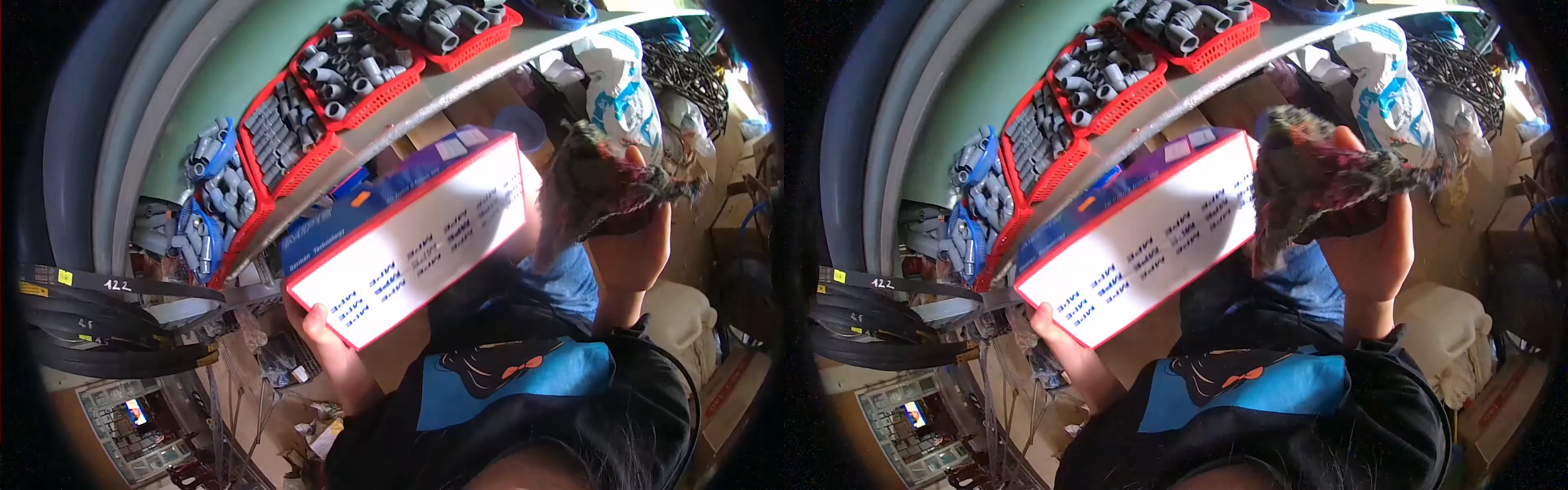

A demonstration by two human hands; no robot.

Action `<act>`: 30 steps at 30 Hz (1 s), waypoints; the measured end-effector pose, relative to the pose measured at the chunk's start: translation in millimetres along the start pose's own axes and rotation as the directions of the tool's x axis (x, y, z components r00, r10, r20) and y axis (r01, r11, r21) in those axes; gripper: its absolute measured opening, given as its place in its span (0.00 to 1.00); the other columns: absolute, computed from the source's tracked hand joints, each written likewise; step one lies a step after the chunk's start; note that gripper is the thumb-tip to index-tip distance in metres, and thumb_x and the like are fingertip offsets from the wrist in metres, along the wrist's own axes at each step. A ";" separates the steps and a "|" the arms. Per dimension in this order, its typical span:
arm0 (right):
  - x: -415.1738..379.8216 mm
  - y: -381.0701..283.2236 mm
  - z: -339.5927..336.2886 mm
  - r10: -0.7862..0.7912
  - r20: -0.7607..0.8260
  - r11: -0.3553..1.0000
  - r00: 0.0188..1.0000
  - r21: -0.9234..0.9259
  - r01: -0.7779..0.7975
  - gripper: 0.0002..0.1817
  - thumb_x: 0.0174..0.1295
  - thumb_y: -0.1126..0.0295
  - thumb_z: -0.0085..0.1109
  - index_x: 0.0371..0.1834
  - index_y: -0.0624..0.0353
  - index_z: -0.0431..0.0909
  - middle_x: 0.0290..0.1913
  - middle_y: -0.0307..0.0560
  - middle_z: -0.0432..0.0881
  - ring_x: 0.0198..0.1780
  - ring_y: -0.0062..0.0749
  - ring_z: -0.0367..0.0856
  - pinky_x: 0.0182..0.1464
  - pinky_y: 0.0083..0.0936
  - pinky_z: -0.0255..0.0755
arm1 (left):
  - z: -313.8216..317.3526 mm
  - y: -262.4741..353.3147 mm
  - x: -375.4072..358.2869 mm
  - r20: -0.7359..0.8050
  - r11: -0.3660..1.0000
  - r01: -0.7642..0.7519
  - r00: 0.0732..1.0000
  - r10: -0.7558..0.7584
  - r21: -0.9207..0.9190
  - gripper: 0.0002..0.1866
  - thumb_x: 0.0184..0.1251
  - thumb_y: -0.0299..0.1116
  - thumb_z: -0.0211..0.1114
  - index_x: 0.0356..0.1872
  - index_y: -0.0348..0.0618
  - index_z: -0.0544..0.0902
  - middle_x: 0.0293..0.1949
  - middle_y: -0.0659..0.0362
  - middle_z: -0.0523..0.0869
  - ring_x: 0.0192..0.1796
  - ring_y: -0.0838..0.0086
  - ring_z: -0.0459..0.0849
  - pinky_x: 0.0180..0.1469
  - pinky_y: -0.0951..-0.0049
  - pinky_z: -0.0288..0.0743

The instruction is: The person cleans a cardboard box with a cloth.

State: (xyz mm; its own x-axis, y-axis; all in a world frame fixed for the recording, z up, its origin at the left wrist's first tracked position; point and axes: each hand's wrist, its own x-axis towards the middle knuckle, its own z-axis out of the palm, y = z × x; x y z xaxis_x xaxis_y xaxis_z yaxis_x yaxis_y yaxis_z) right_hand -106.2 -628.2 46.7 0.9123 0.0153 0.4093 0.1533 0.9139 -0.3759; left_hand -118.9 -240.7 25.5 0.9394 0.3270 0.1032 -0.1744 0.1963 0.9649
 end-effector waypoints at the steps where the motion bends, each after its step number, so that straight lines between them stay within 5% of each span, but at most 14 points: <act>1: -5.4 -0.3 5.4 0.004 0.014 0.999 1.000 -0.037 -0.004 0.35 0.79 0.51 0.33 0.81 0.61 0.50 0.78 0.60 0.60 0.80 0.53 0.56 0.79 0.54 0.47 | 19.5 11.5 1.2 0.019 0.998 -0.035 0.999 0.034 0.055 0.43 0.48 0.49 0.68 0.63 0.29 0.70 0.54 0.44 0.79 0.55 0.58 0.80 0.57 0.57 0.76; 3: -12.9 4.7 11.8 -0.044 -0.091 0.998 0.995 0.035 0.047 0.36 0.79 0.51 0.36 0.83 0.60 0.45 0.79 0.62 0.58 0.80 0.55 0.55 0.80 0.54 0.45 | 33.3 17.5 3.2 -0.012 1.000 0.019 1.000 -0.019 0.008 0.43 0.50 0.51 0.68 0.64 0.31 0.69 0.57 0.44 0.77 0.57 0.57 0.79 0.58 0.56 0.75; 5: -20.9 9.8 23.8 -0.127 -0.266 0.989 0.955 0.039 0.142 0.37 0.79 0.52 0.37 0.83 0.58 0.42 0.79 0.64 0.56 0.80 0.56 0.54 0.80 0.54 0.44 | 37.3 26.5 3.8 0.112 0.998 0.060 0.992 -0.058 -0.009 0.45 0.54 0.55 0.64 0.70 0.37 0.66 0.65 0.45 0.72 0.65 0.56 0.74 0.65 0.52 0.69; 7: -12.9 -4.6 31.9 -0.164 -0.042 0.986 0.986 -0.029 0.163 0.41 0.77 0.49 0.40 0.84 0.58 0.38 0.79 0.65 0.57 0.79 0.56 0.56 0.79 0.55 0.47 | 47.9 29.3 2.4 0.053 0.985 0.111 0.993 -0.105 -0.130 0.46 0.56 0.57 0.62 0.73 0.40 0.63 0.68 0.46 0.71 0.67 0.54 0.72 0.69 0.50 0.66; 11: -9.3 -10.3 41.0 -0.209 -0.017 0.975 0.978 -0.075 0.207 0.39 0.77 0.48 0.40 0.83 0.57 0.41 0.76 0.65 0.62 0.77 0.54 0.62 0.77 0.55 0.55 | 69.7 21.3 -3.1 0.123 0.908 0.414 0.906 -0.404 -0.067 0.40 0.62 0.54 0.61 0.72 0.41 0.67 0.66 0.48 0.74 0.67 0.58 0.74 0.67 0.57 0.69; 14: -29.3 1.4 23.3 -0.041 -0.125 0.963 0.991 -0.270 0.006 0.33 0.77 0.59 0.40 0.81 0.54 0.43 0.76 0.68 0.59 0.77 0.56 0.60 0.77 0.52 0.54 | 89.2 -39.8 4.6 0.186 0.840 0.534 0.819 -0.543 0.100 0.34 0.65 0.45 0.63 0.69 0.38 0.68 0.61 0.50 0.79 0.63 0.64 0.77 0.64 0.63 0.72; 16: -12.7 27.8 33.6 0.090 0.020 0.701 0.996 -0.711 -0.049 0.29 0.71 0.68 0.50 0.75 0.55 0.61 0.75 0.61 0.64 0.76 0.54 0.64 0.74 0.43 0.61 | 114.1 -76.8 -0.5 0.227 0.833 0.538 0.801 -0.554 0.132 0.32 0.68 0.39 0.63 0.70 0.38 0.67 0.61 0.49 0.78 0.62 0.66 0.77 0.63 0.67 0.72; 18: -7.9 38.9 28.0 0.274 0.063 0.305 0.960 -0.952 -0.025 0.31 0.61 0.77 0.56 0.71 0.54 0.71 0.75 0.59 0.66 0.75 0.55 0.65 0.74 0.40 0.64 | 136.0 -82.8 -6.4 0.219 0.862 0.460 0.837 -0.502 0.214 0.29 0.72 0.35 0.60 0.72 0.42 0.64 0.64 0.47 0.76 0.60 0.67 0.77 0.61 0.68 0.72; 19: -10.2 44.0 21.2 0.368 0.045 0.108 0.929 -0.994 0.006 0.35 0.55 0.82 0.59 0.70 0.52 0.73 0.75 0.60 0.66 0.76 0.57 0.64 0.74 0.42 0.63 | 134.9 -90.6 -5.3 0.289 0.926 0.363 0.879 -0.378 0.108 0.29 0.73 0.37 0.58 0.72 0.45 0.62 0.62 0.47 0.76 0.58 0.68 0.78 0.60 0.68 0.73; 21: -20.8 56.7 9.4 0.292 0.101 -0.243 0.951 -0.954 0.176 0.37 0.44 0.82 0.61 0.65 0.53 0.77 0.74 0.58 0.67 0.75 0.56 0.65 0.74 0.44 0.64 | 137.4 -93.9 2.0 0.213 0.897 0.437 0.872 -0.441 0.067 0.27 0.75 0.38 0.55 0.71 0.48 0.61 0.61 0.48 0.76 0.58 0.68 0.79 0.60 0.67 0.74; 23: -26.8 56.1 5.9 0.185 0.030 -0.301 0.982 -0.950 0.086 0.34 0.42 0.85 0.58 0.59 0.55 0.80 0.72 0.56 0.71 0.76 0.55 0.66 0.73 0.45 0.66 | 128.1 -96.5 4.8 0.347 0.900 0.433 0.838 -0.422 0.050 0.26 0.77 0.39 0.52 0.71 0.48 0.60 0.63 0.50 0.73 0.60 0.68 0.78 0.61 0.66 0.74; 28: -16.3 47.5 -5.1 0.217 -0.082 -0.431 0.973 -0.902 0.020 0.34 0.50 0.49 0.56 0.64 0.47 0.77 0.81 0.57 0.56 0.81 0.69 0.44 0.75 0.72 0.35 | 133.4 -102.3 -0.9 0.379 0.922 0.380 0.845 -0.377 0.072 0.28 0.79 0.41 0.51 0.73 0.45 0.57 0.66 0.49 0.70 0.67 0.67 0.72 0.69 0.65 0.66; 30: -10.0 56.7 1.6 0.267 -0.021 -0.438 0.963 -0.893 0.101 0.41 0.56 0.36 0.56 0.73 0.42 0.71 0.81 0.56 0.55 0.82 0.68 0.44 0.76 0.70 0.36 | 139.5 -93.7 -0.1 0.407 0.926 0.373 0.837 -0.365 0.065 0.28 0.79 0.41 0.51 0.74 0.44 0.57 0.66 0.50 0.70 0.67 0.67 0.71 0.69 0.65 0.65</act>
State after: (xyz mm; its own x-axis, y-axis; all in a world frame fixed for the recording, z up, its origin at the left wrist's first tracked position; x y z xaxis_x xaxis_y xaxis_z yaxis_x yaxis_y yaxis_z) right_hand -107.2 -575.9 22.5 0.9280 0.2500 0.2762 0.3647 -0.7609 -0.5366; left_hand -61.5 -388.1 -31.3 0.9703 -0.1745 -0.1677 0.2076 0.2436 0.9474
